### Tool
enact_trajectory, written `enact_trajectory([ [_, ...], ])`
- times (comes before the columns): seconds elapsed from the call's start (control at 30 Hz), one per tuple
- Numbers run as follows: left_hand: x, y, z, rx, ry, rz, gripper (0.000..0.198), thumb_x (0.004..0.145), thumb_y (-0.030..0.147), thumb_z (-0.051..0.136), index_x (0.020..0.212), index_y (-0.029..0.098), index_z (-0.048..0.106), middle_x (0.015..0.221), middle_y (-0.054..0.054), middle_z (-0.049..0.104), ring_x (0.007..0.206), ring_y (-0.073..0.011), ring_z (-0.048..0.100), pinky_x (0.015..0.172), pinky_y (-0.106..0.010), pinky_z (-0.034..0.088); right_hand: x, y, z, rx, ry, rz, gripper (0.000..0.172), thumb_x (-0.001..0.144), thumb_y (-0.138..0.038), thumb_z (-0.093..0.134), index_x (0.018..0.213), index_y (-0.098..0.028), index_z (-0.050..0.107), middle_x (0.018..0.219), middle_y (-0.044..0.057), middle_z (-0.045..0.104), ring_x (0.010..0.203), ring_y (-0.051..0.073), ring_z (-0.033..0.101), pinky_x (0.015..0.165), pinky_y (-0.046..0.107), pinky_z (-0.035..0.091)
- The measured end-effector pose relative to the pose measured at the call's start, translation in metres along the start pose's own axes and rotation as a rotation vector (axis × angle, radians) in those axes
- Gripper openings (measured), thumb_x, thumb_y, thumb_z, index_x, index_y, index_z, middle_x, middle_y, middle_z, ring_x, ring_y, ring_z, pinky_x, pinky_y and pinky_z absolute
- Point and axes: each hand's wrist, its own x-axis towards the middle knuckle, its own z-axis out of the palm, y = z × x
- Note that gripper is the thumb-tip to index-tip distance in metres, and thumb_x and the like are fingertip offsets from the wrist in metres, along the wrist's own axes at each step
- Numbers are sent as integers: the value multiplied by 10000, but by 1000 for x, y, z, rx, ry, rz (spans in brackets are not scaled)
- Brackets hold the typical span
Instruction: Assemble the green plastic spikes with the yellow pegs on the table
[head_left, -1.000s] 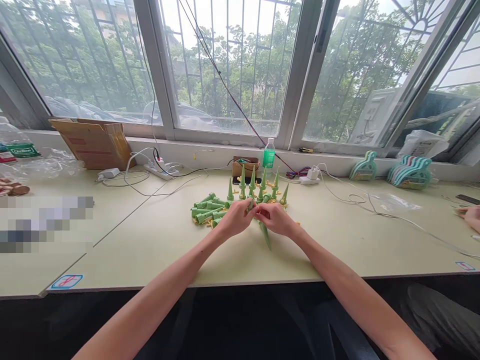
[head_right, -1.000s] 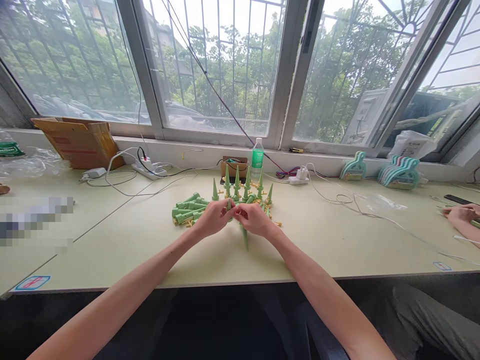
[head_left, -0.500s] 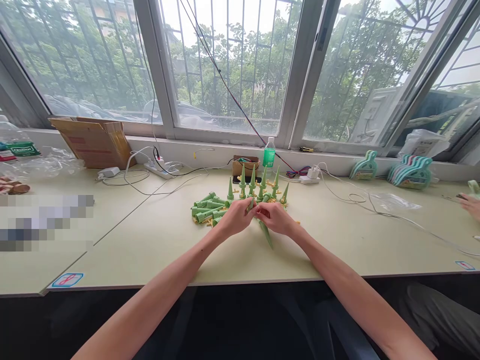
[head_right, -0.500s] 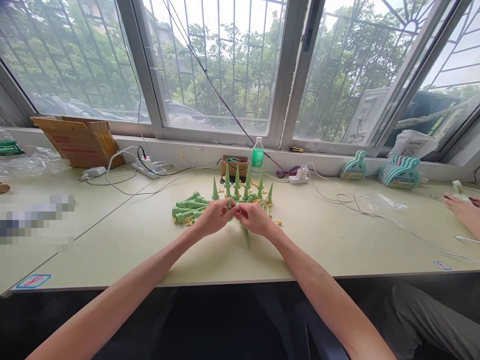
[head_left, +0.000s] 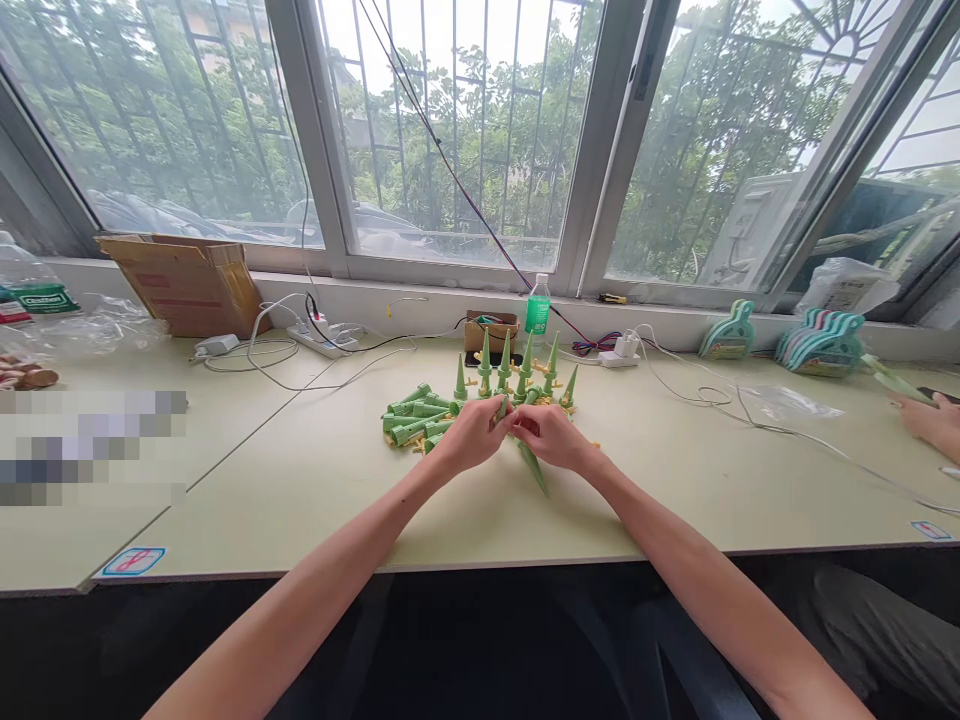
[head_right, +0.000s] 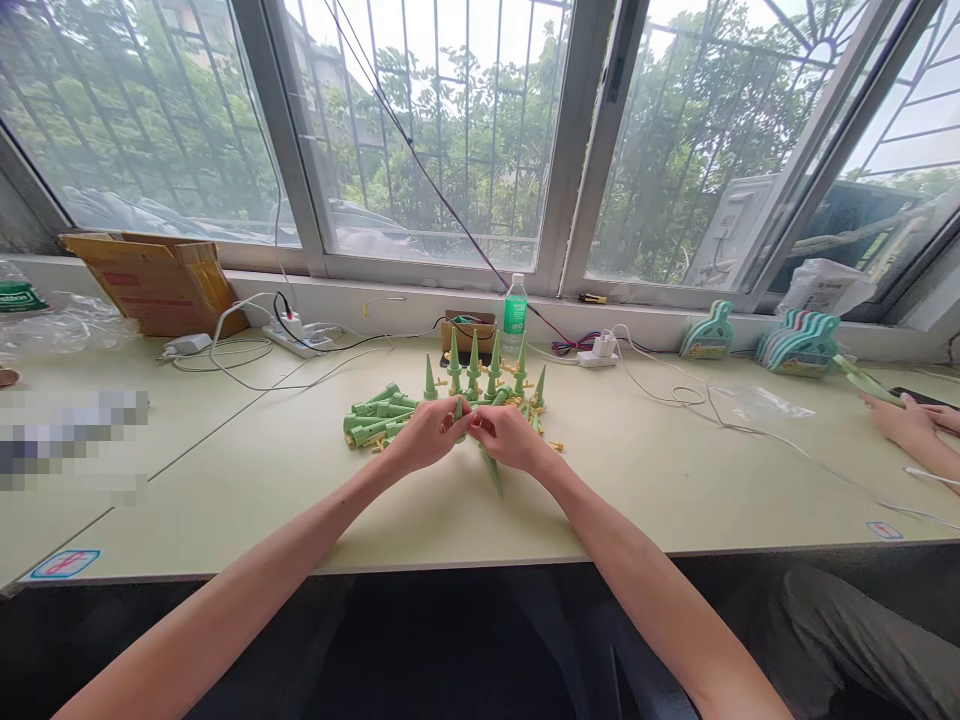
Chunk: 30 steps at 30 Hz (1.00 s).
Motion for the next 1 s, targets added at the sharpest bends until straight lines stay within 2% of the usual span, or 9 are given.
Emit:
enact_trajectory([
  [0.57,0,0,1,24,-6,6,219,905,334,474,774,179,557,573,30,523,524,-106,432,576,-232,373,0,0,-1,-14,-14,1,245,885,-292,491,668,-178,504,568,-36,441,536,92,357,532,227,289],
  [1.0,-1,-2,2,35,-10,11,223,903,341,469,774,183,559,559,33,508,513,-105,420,549,-227,349,0,-2,-2,-4,-32,12,241,884,-291,479,673,-177,499,576,-40,425,545,90,344,532,229,285],
])
